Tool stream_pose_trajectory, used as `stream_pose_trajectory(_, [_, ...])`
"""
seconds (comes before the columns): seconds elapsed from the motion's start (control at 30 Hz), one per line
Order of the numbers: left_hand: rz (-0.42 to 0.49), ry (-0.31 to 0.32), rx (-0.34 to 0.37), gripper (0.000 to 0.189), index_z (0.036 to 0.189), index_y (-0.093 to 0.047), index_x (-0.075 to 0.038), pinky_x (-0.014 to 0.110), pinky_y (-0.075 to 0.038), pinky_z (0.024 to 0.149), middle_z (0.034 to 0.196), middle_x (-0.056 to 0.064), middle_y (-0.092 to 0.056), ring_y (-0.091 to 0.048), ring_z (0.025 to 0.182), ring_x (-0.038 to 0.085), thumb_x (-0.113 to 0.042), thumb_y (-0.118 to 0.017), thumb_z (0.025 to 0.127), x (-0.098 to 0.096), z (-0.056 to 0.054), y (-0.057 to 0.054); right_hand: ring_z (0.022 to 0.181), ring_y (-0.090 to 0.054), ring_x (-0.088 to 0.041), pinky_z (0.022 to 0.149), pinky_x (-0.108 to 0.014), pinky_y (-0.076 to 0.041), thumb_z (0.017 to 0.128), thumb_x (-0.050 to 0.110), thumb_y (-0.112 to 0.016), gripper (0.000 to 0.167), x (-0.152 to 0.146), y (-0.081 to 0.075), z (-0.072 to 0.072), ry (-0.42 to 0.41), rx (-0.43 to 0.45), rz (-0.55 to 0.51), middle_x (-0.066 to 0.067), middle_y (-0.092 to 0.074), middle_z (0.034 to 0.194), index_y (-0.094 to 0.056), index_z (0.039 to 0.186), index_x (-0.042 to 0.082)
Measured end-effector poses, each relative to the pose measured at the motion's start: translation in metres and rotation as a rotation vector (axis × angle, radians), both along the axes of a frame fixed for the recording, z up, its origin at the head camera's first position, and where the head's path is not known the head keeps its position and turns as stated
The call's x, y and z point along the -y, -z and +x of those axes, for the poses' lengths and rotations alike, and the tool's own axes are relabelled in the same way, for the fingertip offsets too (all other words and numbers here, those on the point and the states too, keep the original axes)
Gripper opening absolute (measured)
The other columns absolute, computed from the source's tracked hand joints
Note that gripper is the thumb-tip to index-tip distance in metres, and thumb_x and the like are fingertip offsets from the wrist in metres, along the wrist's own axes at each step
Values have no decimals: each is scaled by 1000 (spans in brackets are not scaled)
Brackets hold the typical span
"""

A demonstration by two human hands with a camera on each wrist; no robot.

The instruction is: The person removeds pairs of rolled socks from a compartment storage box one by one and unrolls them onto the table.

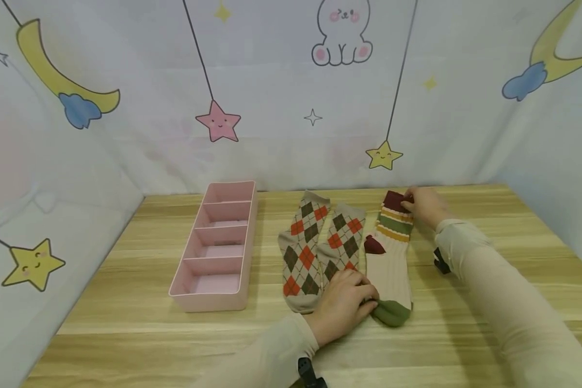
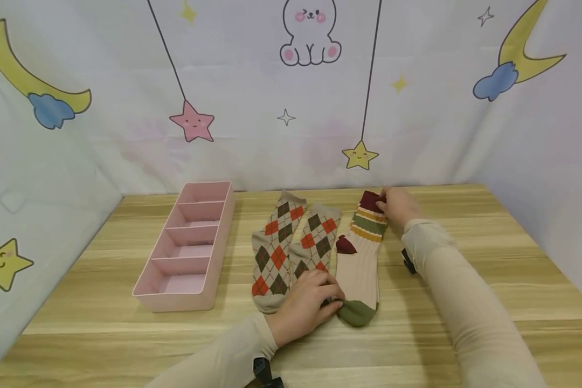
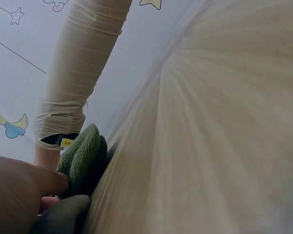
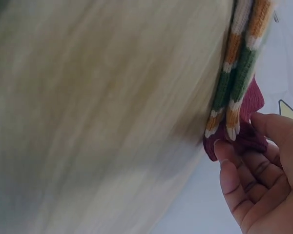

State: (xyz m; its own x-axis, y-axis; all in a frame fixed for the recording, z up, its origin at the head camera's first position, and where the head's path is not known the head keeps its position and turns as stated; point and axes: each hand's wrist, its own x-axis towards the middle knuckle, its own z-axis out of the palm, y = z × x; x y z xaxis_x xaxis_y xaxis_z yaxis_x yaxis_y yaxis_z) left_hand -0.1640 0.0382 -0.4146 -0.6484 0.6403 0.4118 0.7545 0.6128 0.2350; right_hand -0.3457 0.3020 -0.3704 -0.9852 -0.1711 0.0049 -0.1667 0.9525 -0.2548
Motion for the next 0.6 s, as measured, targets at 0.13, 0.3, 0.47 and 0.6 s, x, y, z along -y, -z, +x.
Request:
stream_pose_trajectory(0.13, [-1,-6,7,7,92,-71,-26,22,-43,88,97,-10,-64,-58,93,6,-30,-66,90,0,1,-1,97,-61,-40,85,-52,-48,98,15,-52,29,1,1,1,6,2,0,-28,-65,106,-59,113,-9])
stream_pose_trajectory(0.3, [13,-9,11,7,93,-71,-26,22,-43,89,97,-10,-65,-58,94,6,-29,-65,91,0,1,-2,93,-62,-38,80,-51,-48,99,13,-49,25,2,-4,4,17,-21,-10,-27,-66,105,-58,113,-6])
stream_pose_trajectory(0.47, [37,-8,8,8,94,-72,-25,23,-44,90,97,-10,-66,-59,95,6,-29,-65,91,0,1,-3,91,-63,-38,78,-50,-49,99,14,-50,25,5,-9,6,33,-67,-17,-27,-66,105,-58,115,-3])
stream_pose_trajectory(0.6, [55,-5,3,9,94,-72,-24,24,-44,92,98,-9,-67,-59,96,7,-29,-65,92,0,1,-4,90,-64,-38,75,-49,-50,99,14,-50,25,7,-12,7,37,-107,-24,-26,-67,105,-59,116,-2])
